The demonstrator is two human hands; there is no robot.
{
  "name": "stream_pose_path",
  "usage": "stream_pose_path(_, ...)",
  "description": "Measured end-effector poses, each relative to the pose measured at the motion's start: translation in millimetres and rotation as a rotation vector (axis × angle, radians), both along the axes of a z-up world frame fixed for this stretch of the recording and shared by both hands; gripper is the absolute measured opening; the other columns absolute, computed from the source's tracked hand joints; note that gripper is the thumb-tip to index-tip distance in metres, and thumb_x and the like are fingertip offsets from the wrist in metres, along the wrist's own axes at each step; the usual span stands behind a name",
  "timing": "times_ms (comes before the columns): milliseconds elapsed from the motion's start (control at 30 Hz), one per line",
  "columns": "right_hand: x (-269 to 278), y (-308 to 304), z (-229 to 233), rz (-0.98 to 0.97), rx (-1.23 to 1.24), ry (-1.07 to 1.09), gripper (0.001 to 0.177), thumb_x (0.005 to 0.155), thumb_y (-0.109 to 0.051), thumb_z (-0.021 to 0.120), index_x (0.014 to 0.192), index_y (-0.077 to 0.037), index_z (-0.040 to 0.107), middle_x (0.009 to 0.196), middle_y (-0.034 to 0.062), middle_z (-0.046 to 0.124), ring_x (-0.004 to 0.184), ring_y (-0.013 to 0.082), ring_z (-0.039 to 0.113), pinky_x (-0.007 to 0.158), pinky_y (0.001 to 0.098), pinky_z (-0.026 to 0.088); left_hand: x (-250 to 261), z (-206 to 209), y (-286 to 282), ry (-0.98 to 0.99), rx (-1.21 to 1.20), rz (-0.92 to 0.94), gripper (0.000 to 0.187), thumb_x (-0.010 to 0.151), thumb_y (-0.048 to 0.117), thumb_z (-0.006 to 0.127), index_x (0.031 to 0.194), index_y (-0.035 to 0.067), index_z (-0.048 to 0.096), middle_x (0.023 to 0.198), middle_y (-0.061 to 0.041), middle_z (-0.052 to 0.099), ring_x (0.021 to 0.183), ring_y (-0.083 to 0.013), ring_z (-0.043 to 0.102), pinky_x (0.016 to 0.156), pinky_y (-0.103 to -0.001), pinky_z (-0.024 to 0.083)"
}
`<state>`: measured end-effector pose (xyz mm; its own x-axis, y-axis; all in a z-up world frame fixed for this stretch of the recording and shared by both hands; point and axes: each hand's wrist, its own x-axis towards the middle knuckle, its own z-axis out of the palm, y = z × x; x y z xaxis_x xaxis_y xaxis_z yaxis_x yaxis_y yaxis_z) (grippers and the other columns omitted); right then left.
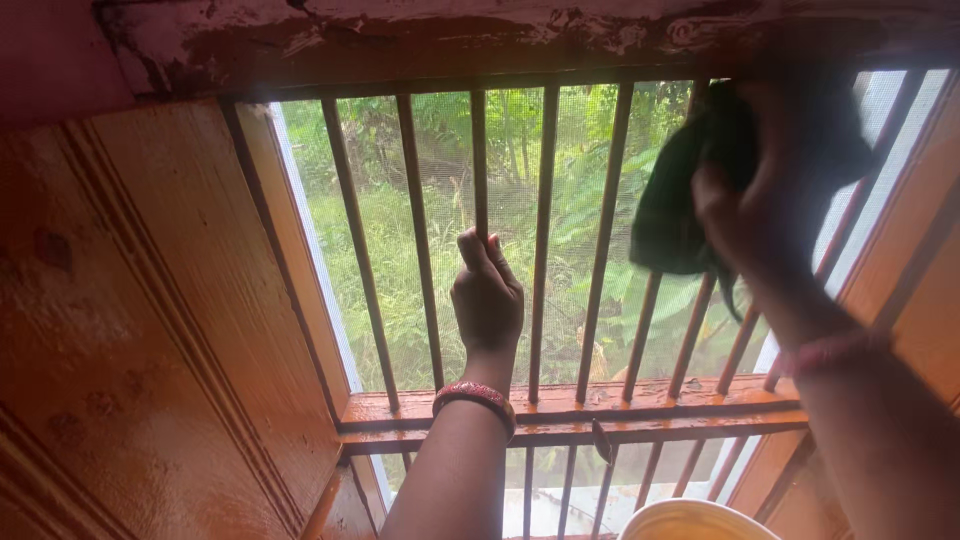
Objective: The person wipes the wooden frame and vertical metal bars of a window with a green cloth while holding onto the bars with the other hand.
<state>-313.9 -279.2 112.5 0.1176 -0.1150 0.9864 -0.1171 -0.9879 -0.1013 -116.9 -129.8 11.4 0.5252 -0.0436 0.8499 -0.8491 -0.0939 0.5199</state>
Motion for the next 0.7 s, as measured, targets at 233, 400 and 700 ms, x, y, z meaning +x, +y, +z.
stream_pose_path(233,23,8,-96,-0.325,-0.039,-0.002,0.059,0.098,-0.005,0.074,0.151,-0.012,0.049,0.146,0.0240,0.052,0.139,0.0447,0.051,0.116,0.0546,0.043,2,2,-2,-0.040,-0.032,0.019,0.011,0.111,0.019,0.040,0.112,0.008,0.041,0.060,-0.013,0.062,0.053,-0.0337,0.069,0.036,-0.040,0.047)
stream_pose_path(400,4,46,-196,-0.346,0.212,0.202,0.070,0.069,0.002,0.067,0.136,-0.018,0.058,0.123,0.0201,0.060,0.118,0.0455,0.059,0.099,0.0561,0.047,5,-3,-5,-0.032,-0.021,0.023,0.010,0.112,0.019,0.040,0.111,0.009,0.040,0.060,-0.012,0.062,0.053,-0.0319,0.069,0.037,-0.039,0.048)
stream_pose_path(700,-40,-21,-52,-0.169,-0.071,-0.034,0.044,0.092,-0.011,0.057,0.136,-0.007,0.055,0.134,0.0189,0.058,0.127,0.0414,0.054,0.119,0.0506,0.038,2,-1,-6,-0.045,-0.037,0.028,0.009,0.111,0.017,0.042,0.110,0.008,0.042,0.061,-0.012,0.062,0.054,-0.0313,0.070,0.038,-0.039,0.049)
